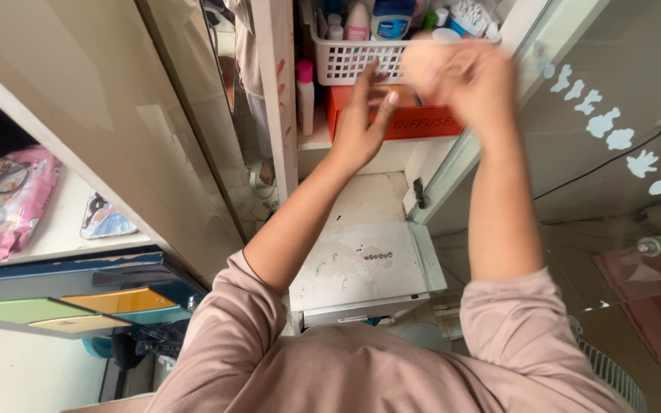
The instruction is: The person packs a beige tote bag on a small table: they rummage inside it, take out a polka-dot pouch, retrieve a small round jar from a mirrored cabinet, coil a white earphone cable and place it in the bag, add a small bottle and a powder compact, then place the packed bag onto a cabinet shelf.
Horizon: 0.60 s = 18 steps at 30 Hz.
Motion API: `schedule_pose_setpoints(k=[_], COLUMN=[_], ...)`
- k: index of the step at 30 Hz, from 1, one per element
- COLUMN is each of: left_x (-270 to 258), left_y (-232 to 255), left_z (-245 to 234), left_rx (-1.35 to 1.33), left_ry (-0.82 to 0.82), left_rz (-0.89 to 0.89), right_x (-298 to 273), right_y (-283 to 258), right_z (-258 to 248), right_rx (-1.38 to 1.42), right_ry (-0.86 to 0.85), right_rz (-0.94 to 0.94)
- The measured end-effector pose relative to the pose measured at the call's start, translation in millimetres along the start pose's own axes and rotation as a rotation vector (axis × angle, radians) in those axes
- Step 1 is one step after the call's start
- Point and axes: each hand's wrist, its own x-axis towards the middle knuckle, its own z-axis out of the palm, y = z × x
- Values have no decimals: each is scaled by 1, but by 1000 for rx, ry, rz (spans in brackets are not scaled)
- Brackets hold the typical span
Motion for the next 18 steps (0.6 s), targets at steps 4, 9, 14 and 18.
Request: schedule_pose_setpoints(k=[4,9,14,18], left_x=[11,7,6,10], left_y=[7,8,0,-2], left_z=[-5,-16,-24,-24], left_rx=[-7,11,52,71], left_ry=[1,0,6,1], left_rz=[22,-20,-20,-43], right_x=[45,57,54,60], right_y=[73,139,167,168], right_z=[-5,17,32,44], right_rx=[96,-75,-371,-319], right_ry=[190,4,-49,-139], right_rz=[316,447,382,571])
